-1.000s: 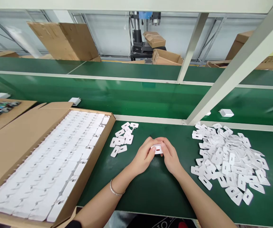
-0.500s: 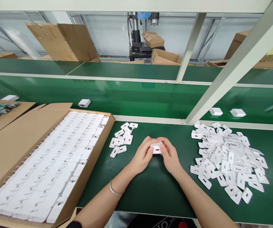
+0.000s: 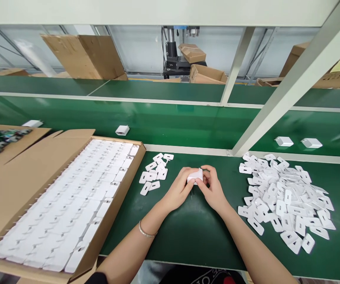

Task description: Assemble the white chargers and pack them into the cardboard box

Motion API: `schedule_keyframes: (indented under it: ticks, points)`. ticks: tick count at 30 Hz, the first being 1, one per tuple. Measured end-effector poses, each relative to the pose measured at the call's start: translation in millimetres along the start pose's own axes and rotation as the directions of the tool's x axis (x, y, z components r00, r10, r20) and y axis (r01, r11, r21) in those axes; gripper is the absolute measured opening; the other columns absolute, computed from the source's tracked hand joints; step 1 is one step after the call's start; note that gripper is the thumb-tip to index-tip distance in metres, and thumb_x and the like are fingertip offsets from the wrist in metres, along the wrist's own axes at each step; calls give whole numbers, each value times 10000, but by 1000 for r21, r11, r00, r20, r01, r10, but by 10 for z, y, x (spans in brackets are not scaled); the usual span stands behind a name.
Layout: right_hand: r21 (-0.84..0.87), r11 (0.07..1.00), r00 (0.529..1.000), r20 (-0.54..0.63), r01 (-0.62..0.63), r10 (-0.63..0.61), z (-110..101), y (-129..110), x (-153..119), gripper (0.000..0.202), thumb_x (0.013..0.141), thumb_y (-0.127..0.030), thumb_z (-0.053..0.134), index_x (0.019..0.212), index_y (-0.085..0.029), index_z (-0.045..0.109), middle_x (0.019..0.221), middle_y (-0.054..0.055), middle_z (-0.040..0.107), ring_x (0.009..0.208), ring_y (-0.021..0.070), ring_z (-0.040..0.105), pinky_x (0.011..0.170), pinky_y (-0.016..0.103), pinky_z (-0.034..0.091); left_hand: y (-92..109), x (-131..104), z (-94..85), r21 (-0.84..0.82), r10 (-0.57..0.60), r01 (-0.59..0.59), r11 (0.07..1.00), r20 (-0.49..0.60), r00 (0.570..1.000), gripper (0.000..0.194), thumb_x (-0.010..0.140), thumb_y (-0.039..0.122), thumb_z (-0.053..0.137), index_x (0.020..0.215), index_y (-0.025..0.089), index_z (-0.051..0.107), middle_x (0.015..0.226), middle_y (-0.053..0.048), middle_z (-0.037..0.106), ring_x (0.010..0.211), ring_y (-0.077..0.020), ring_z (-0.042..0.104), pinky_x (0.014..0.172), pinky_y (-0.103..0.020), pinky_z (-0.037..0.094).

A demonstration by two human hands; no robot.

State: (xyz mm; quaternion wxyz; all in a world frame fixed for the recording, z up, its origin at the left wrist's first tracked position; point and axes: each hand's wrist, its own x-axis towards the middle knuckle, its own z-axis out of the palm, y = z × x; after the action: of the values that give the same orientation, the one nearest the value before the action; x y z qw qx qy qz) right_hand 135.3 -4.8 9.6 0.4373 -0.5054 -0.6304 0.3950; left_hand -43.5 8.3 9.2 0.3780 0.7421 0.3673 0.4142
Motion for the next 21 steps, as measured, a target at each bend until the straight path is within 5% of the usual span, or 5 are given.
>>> schedule_keyframes:
  ticks: [5, 10, 14, 21]
  points:
    - [-279, 955, 993, -41, 98, -114, 1, 25, 41, 532, 988, -490, 576, 1436, -241, 433, 1296, 131, 660, 1109, 272, 634, 963, 465, 534, -199, 49, -59, 335, 25, 64, 940, -253, 967, 302, 1064, 327, 507, 1345, 268, 601, 1338, -118, 612, 1321, -286, 544, 1144, -498, 413]
    - [-611, 745, 958, 248, 268, -141, 57, 3, 20, 588, 979, -440, 624, 1529, -272, 497, 1634, 111, 473, 1525, 353, 389, 1225, 590, 354, -506, 120, -114, 429, 10, 217, 877, -466, 885, 267, 1020, 236, 519, 1268, 205, 613, 1232, -145, 613, 1245, -305, 578, 1094, -505, 478]
    - [-694, 652, 942, 322, 305, -97, 102, 90, 37, 442, 1056, -351, 482, 1476, -264, 591, 1652, 80, 466, 1553, 326, 376, 1262, 592, 311, -575, 160, -80, 460, 17, 226, 859, -467, 884, 260, 984, 172, 531, 1226, 192, 624, 1288, -163, 609, 1283, -307, 586, 1087, -483, 497]
    - [-768, 628, 991, 68, 128, -118, -127, 377, 164, 489, 1043, -199, 333, 1439, -153, 616, 1577, 130, 552, 1488, 304, 482, 1236, 541, 394, -424, 184, -19, 595, -63, 249, 764, -315, 947, 314, 1002, 193, 552, 1301, 270, 611, 1451, -105, 646, 1351, -341, 528, 1122, -601, 400]
